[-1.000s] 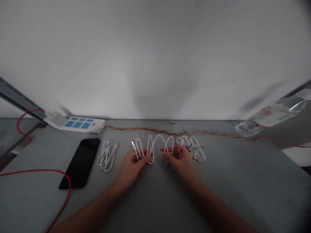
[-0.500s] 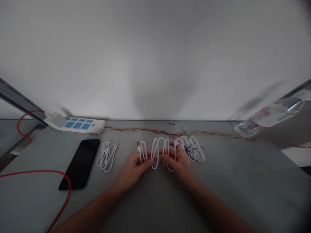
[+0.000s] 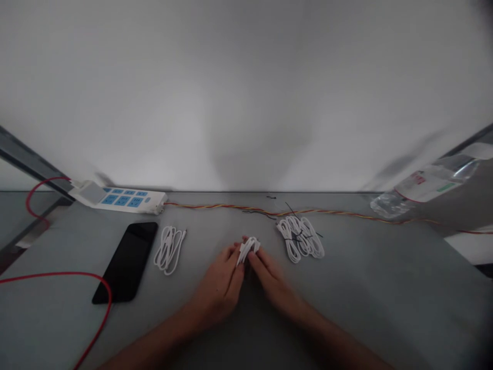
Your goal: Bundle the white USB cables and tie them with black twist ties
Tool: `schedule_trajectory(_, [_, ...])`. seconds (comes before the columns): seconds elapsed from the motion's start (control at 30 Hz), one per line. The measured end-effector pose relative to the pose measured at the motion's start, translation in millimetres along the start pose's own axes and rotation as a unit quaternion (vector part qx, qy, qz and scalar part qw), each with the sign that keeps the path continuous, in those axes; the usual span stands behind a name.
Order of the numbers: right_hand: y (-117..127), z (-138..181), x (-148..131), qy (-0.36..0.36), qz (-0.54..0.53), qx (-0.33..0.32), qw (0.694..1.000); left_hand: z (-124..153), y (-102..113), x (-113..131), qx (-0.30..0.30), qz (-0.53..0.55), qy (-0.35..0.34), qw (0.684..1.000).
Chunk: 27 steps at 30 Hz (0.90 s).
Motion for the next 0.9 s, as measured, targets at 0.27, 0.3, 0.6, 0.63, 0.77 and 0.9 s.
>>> schedule_trajectory(0.27, [17.1, -3.6, -14.3, 0.020, 0.100, 0.048, 0.994, 0.8, -10.4, -10.2, -0.023, -0.006, 0.014, 1.000])
schedule_trajectory(0.3, [15.1, -4.2, -16.8, 0.019, 0.087, 0.039, 0.995, 1.4, -11.6, -10.7, -0.029, 0.008, 0.019, 0.999])
schedule_trajectory(0.6, [13.1, -9.9, -20.9, 0.042, 0.089, -0.009, 0.995, -1.8, -2.7, -6.7, -0.006, -0.011, 0.008, 1.000])
schedule_trajectory(0.63, [21.2, -12.3, -19.9, 0.055, 0.138, -0.001, 0.989, -2.9, -0.5, -9.7, 0.000, -0.011, 0.020, 1.000])
schedule_trajectory(0.77, [50.8, -24.2, -15.4, 0.117, 0.381, 0.038, 0.917, -4.6, 7.7, -13.6, 0.010, -0.009, 0.048, 0.999])
schedule_trajectory(0.9, [53.3, -34.8, 9.1, 0.070, 0.530, -0.005, 0.845, -3.2, 15.7, -13.2, 0.020, 0.021, 0.076, 0.997])
Point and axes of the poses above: each hand's wrist, its own z-axis away from the middle knuckle, its own y-axis out of the back of the hand, x = y × z, the point moved 10 cm from there along -z, towards the middle knuckle, and after that the axes turned 10 degrees about y, right-handed, at the moved point
